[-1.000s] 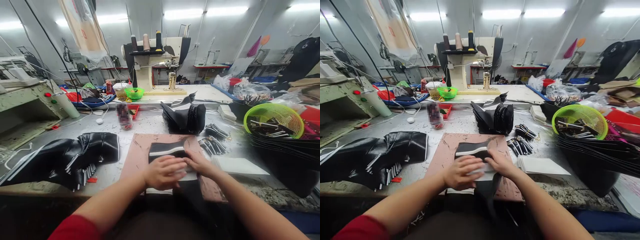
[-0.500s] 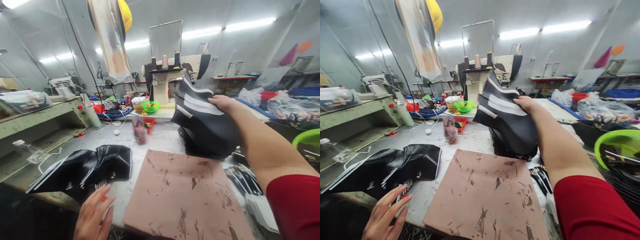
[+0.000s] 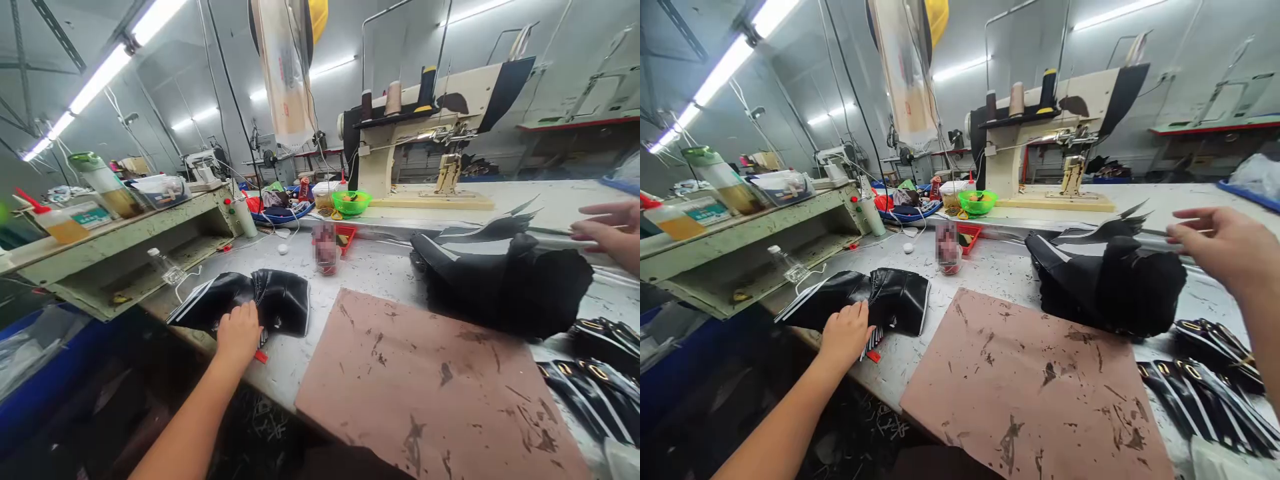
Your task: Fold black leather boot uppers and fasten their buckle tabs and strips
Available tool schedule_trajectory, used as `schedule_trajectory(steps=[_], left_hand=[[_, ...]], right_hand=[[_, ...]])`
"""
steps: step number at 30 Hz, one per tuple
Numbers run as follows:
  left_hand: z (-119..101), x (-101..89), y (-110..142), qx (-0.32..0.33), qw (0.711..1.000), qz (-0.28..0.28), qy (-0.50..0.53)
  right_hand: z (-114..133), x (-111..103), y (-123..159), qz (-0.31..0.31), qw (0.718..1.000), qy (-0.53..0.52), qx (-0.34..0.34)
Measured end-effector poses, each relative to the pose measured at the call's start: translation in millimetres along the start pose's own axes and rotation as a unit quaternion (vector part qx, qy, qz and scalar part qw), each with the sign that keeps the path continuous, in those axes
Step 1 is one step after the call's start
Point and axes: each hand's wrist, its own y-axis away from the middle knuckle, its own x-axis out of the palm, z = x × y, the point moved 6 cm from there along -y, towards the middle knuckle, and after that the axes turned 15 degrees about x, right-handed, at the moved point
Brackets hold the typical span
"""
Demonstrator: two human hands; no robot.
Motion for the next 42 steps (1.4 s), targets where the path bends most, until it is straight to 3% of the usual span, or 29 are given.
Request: schedule_trajectory(steps=[2,5,9,12,14,17,18,21,22,23,24,26,27,29,32,36,38,42], left_hand=[[-6,1.5,2,0.0,1.0,-0.023,-0.001],[-12,-6.1,7,0.002,0.998,-0.066,0.021],[-26,-24.2,7,-0.034,0.983,-0.02,0.18],[-69,-54.0,8,0.011,0.935,-0.046,0.353],[-106,-77.4,15,0.075,0.884,-0.068,0.456],[-151,-107.5,36,0.185,0.782,-0.019,0.595],[-163,-117.5,45,0.248,0.727,0.021,0.64],[-182,-141.1,72,0.428,0.501,0.155,0.736],[-182,-141.5,72,0.443,0.456,0.172,0.752],[-183,-136.2,65,0.432,0.449,0.17,0.763],[-184,-126.2,54,0.407,0.481,0.147,0.763],[-194,-97.9,28,0.368,0.617,0.095,0.689],[-204,-82.6,19,0.37,0.675,0.097,0.631],[-223,-56.2,8,0.386,0.728,0.114,0.555],[-233,-30.6,2,0.344,0.744,0.118,0.561],[-226,-19.1,8,0.275,0.748,0.108,0.594],[-223,-18.3,12,0.241,0.746,0.096,0.613],[-221,-16.4,18,0.17,0.721,0.073,0.668]], right_hand=[[-6,-9,44,0.043,0.995,-0.081,0.033],[-5,-4,117,0.119,0.982,-0.144,0.008],[7,48,201,0.307,0.944,-0.1,-0.069],[10,93,234,0.4,0.908,-0.121,-0.01],[7,120,245,0.457,0.871,-0.162,0.082],[5,139,260,0.544,0.803,-0.187,0.154],[4,138,265,0.568,0.793,-0.17,0.142],[0,124,282,0.61,0.789,-0.059,0.03],[-3,119,288,0.611,0.791,-0.02,-0.013],[-5,113,293,0.601,0.797,0.012,-0.053],[-8,108,296,0.577,0.811,0.04,-0.089],[-15,100,300,0.497,0.851,0.089,-0.147],[-18,96,301,0.447,0.871,0.112,-0.17],[-27,91,303,0.355,0.898,0.148,-0.212],[-36,87,309,0.269,0.904,0.181,-0.28],[-27,89,312,0.246,0.893,0.205,-0.317],[-15,94,311,0.278,0.9,0.171,-0.289],[7,113,311,0.409,0.896,0.021,-0.171]])
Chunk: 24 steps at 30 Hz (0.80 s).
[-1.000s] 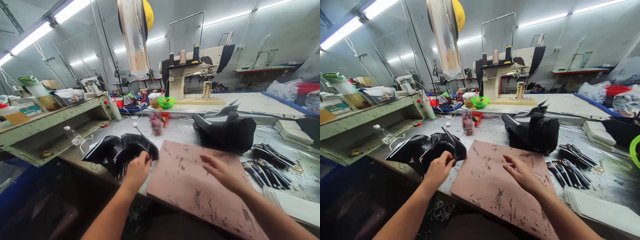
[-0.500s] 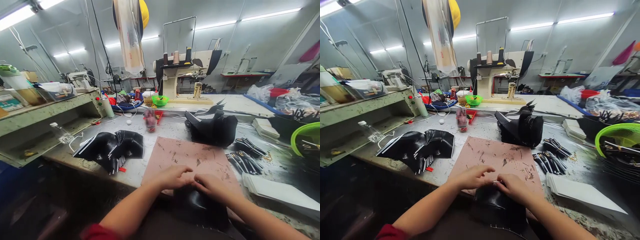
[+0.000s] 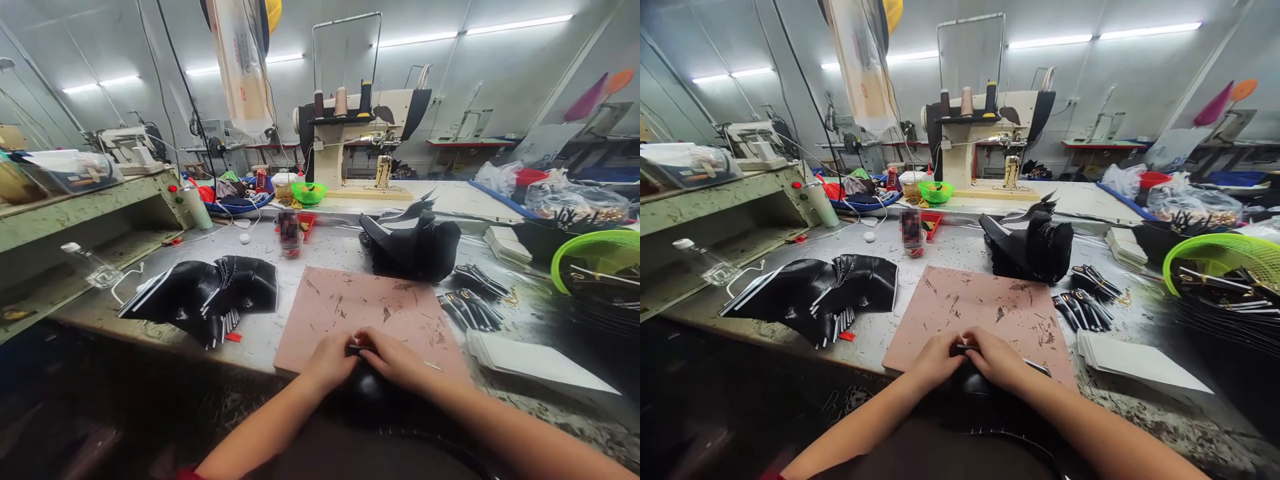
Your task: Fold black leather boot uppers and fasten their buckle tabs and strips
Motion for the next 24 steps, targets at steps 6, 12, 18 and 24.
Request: schedule_trajectory(steps=[6,12,18,24], left_hand=[[14,-2.1,5,-0.087,0.986,-0.03,0.141],[13,-6.7,5,-0.087,0.976,-0.043,0.197],[8,-6.4,4,-0.031,0.989,-0.056,0.131],[-6,-11.6,6,-0.003,0.994,-0.09,0.057]], right_hand=[[8,8,-9,-0.03,0.994,-0.106,-0.01],[11,2,-6,-0.089,0.99,-0.1,-0.033],[15,-4,-8,-0.125,0.991,-0.026,-0.041],[15,-1,-6,-0.155,0.986,0.018,-0.056]])
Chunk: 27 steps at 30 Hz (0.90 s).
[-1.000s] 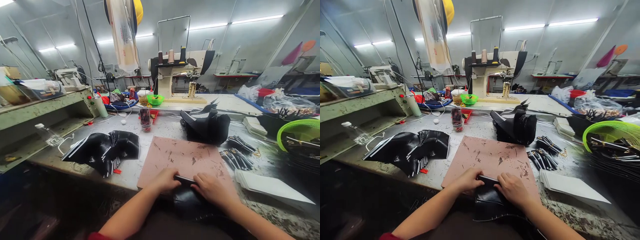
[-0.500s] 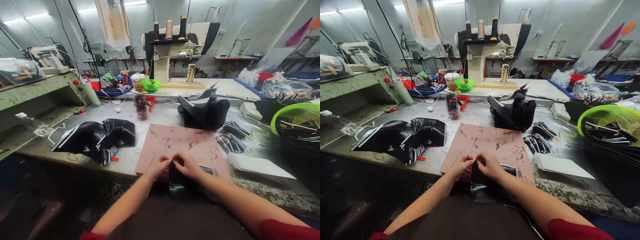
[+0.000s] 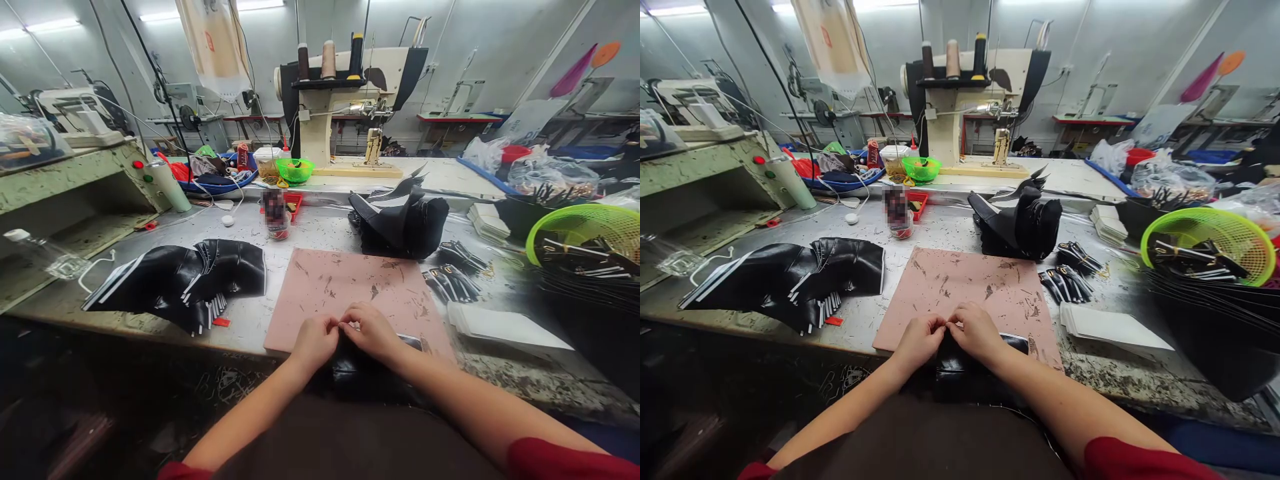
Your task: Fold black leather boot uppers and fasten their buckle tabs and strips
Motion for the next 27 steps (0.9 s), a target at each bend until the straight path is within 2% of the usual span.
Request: schedule_trajectory(steps=[3,5,11,14,17,20,23,27], left_hand=[[1,1.7,-1,-0.006,1.0,-0.003,0.003],[5,3.8,-2,-0.015,1.0,-0.001,0.018],[14,8.8,-4,-0.058,0.996,0.013,0.069],[16,8.8,-6,-0.084,0.994,0.017,0.068],[21,6.7,-8,-0.109,0.993,0.022,0.038],[25,2.2,-9,-0.119,0.992,0.037,-0.023],[24,-3.9,-10,-0.104,0.987,0.058,-0.108],[14,-10.3,-15,-0.067,0.969,0.099,-0.218]], right_hand=[[1,0,3,-0.057,0.998,0.013,-0.029],[0,-1,4,-0.074,0.996,-0.006,-0.04],[-12,1,-2,-0.003,0.989,-0.143,0.024],[-16,-1,-2,0.0,0.981,-0.19,0.052],[-22,-15,3,-0.022,0.959,-0.277,0.06],[-38,-35,15,-0.009,0.935,-0.344,0.081],[-69,-62,36,-0.024,0.94,-0.315,0.13],[-113,-93,81,-0.026,0.969,-0.141,0.201]])
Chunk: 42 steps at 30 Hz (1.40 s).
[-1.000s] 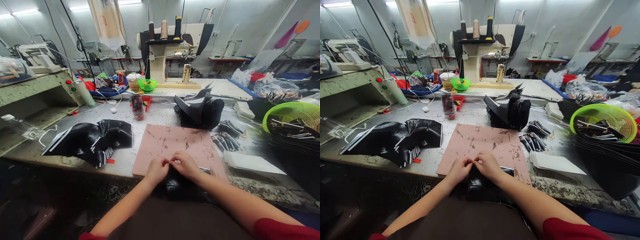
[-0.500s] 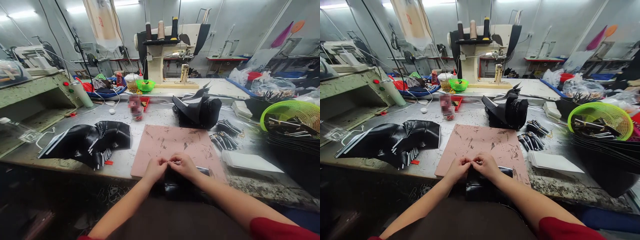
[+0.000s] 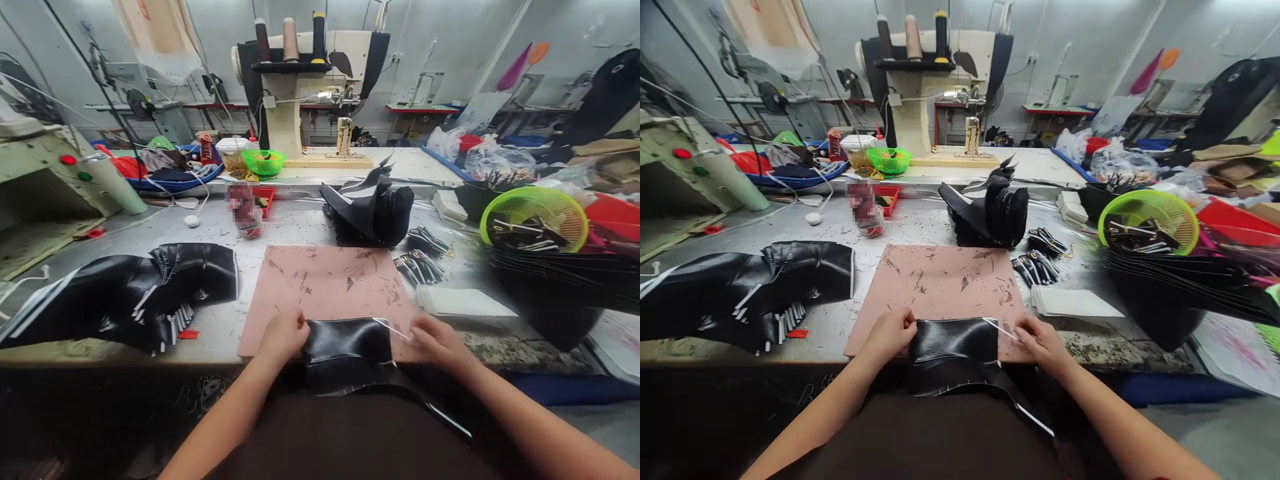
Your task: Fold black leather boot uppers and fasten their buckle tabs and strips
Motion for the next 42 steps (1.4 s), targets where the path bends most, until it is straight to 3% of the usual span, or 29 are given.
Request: schedule_trajectory(steps=[2,5,7,8,10,12,15,18,24,28,33,36,39,41,42], left_hand=[[-5,-4.8,-3,0.02,0.999,0.02,-0.037],[-21,-9.1,-12,0.078,0.985,0.074,-0.136],[-42,-5.9,-16,0.162,0.962,0.112,-0.188],[-55,-0.9,-17,0.22,0.949,0.135,-0.183],[-82,13.6,-11,0.33,0.916,0.195,-0.116],[-101,30.4,-2,0.386,0.881,0.268,-0.055],[-107,50.6,7,0.37,0.86,0.345,-0.059],[-106,57.1,10,0.35,0.856,0.37,-0.091],[-106,46.8,14,0.327,0.881,0.341,-0.038],[-103,43.1,22,0.331,0.876,0.351,-0.01],[-104,34.7,21,0.347,0.869,0.338,0.099],[-96,26.9,1,0.275,0.92,0.237,0.145],[-81,20.9,-19,0.147,0.957,0.104,0.225],[-78,24.0,-26,0.092,0.938,0.071,0.328],[-79,26.5,-27,0.078,0.919,0.068,0.38]], right_hand=[[-28,-17,19,0.02,0.996,0.053,0.07],[-68,-26,53,0.142,0.961,0.092,0.218],[-80,-29,69,0.221,0.929,0.126,0.268],[-81,-33,71,0.23,0.924,0.135,0.275],[-77,-45,61,0.18,0.935,0.121,0.281],[-68,-63,39,0.065,0.954,0.111,0.271],[-53,-83,-1,-0.075,0.959,0.16,0.222],[-41,-89,-50,-0.145,0.951,0.202,0.185],[-37,-89,-145,-0.211,0.913,0.283,0.206],[-41,-89,-165,-0.21,0.891,0.312,0.254],[-29,-88,-157,-0.213,0.893,0.314,0.241],[-6,-74,-139,-0.216,0.911,0.296,0.191],[32,-30,-102,-0.135,0.969,0.205,0.026],[60,5,-68,-0.046,0.989,0.089,-0.109],[69,16,-53,-0.027,0.989,0.041,-0.142]])
